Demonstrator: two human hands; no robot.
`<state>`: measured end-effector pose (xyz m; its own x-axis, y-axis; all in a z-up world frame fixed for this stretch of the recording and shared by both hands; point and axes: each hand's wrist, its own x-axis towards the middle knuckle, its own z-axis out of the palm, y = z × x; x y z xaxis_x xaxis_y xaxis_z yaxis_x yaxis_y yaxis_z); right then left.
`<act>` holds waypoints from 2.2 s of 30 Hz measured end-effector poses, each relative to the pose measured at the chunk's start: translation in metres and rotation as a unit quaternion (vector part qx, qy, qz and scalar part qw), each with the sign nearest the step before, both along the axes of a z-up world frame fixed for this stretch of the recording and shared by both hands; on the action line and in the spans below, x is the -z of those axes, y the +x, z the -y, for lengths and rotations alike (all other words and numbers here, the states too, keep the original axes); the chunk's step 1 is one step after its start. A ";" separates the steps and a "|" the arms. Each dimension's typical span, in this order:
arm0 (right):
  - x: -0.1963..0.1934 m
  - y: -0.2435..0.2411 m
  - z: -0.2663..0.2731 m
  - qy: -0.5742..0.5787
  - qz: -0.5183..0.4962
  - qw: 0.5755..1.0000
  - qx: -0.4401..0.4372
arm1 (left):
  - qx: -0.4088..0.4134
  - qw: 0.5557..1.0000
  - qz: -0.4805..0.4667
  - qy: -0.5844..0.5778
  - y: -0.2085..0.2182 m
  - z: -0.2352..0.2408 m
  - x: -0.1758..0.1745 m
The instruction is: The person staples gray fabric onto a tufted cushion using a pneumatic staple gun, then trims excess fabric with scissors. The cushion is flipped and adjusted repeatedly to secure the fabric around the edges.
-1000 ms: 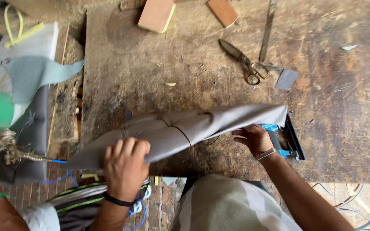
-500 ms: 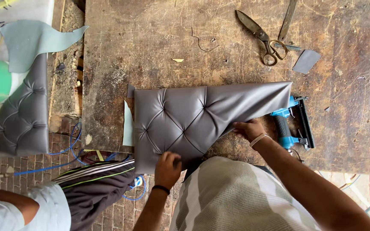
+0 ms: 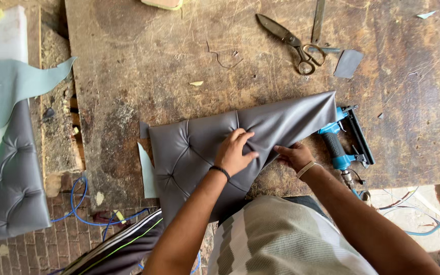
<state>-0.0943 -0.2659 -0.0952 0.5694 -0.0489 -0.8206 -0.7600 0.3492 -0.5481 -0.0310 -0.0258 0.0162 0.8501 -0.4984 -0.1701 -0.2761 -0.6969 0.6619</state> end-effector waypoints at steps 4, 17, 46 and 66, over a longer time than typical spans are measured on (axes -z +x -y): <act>-0.012 0.004 -0.014 0.016 0.017 0.999 0.025 | 0.002 0.993 -0.001 0.120 -0.033 0.007 -0.012; -0.070 0.036 -0.032 0.039 0.089 0.994 -0.056 | -0.057 0.970 0.101 0.214 -0.052 -0.003 -0.023; -0.206 0.084 0.039 -0.406 0.296 0.851 -0.154 | 0.163 0.877 -0.291 0.347 0.169 -0.076 -0.177; -0.019 0.251 0.117 -0.619 0.125 0.655 -0.416 | -0.036 0.988 0.151 0.013 0.041 -0.098 0.054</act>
<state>0.1563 -0.3827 -0.0763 0.9302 -0.1760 -0.3220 -0.2378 -0.9574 -0.1636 0.0103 0.0726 -0.0382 0.8975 -0.4327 0.0846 -0.4066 -0.7382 0.5383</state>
